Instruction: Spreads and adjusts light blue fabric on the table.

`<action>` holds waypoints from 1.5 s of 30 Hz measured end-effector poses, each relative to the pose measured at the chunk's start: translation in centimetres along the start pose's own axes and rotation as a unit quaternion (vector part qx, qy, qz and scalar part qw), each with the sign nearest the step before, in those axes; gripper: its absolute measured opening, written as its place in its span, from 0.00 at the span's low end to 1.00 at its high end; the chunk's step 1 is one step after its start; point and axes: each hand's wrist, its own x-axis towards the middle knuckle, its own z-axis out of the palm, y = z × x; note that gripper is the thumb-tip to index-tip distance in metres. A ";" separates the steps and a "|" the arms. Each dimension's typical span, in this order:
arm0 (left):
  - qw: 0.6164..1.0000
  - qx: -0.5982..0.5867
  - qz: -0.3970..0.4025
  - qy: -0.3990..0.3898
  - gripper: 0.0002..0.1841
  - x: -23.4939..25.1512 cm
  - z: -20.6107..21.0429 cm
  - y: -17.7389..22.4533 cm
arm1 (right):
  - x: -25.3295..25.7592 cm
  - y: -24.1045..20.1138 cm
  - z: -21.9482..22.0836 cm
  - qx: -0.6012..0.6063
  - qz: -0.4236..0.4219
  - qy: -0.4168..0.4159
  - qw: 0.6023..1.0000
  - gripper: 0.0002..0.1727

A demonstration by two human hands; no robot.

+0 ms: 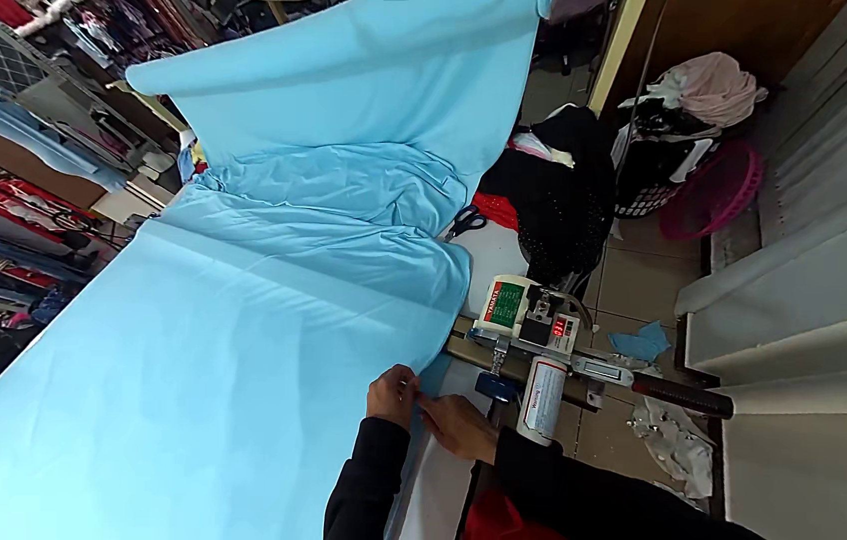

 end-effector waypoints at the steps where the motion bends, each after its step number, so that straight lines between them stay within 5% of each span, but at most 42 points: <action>1: 1.000 0.004 0.005 0.008 0.13 0.0 0.0 0.0 | 0.5 -0.3 0.0 -0.019 -0.002 -0.008 1.000 0.23; 6: 0.998 0.003 0.053 0.038 0.12 0.2 0.3 0.0 | 2.4 -3.3 -0.5 -0.093 0.053 -0.077 0.991 0.16; 17: 0.981 0.041 0.138 0.128 0.13 0.1 -0.6 0.0 | 1.7 -8.9 -5.1 -0.035 0.144 -0.088 0.985 0.24; 24: 0.993 -0.029 0.112 0.029 0.11 0.3 -0.3 -1.4 | -1.0 -9.5 -7.8 0.004 0.259 -0.069 0.963 0.35; 28: 0.995 -0.041 0.092 0.000 0.12 0.2 0.7 -1.2 | -0.1 -4.4 -3.1 0.017 0.211 0.021 0.977 0.19; 36: 0.993 -0.020 0.104 -0.052 0.22 -0.4 0.9 -2.1 | -0.1 -0.7 -0.6 0.231 0.167 0.183 0.941 0.17; 39: 0.986 -0.091 0.127 -0.065 0.30 -0.4 0.3 -2.2 | -1.5 -2.9 -2.8 0.266 0.155 0.189 0.932 0.14; 42: 0.987 -0.099 0.087 -0.090 0.50 -0.8 0.2 -1.8 | -2.6 -6.3 -5.7 0.294 0.182 0.218 0.913 0.10; 45: 0.997 0.002 0.043 -0.072 0.42 -1.1 1.0 -1.1 | -3.5 -9.3 -7.8 0.307 0.200 0.231 0.901 0.08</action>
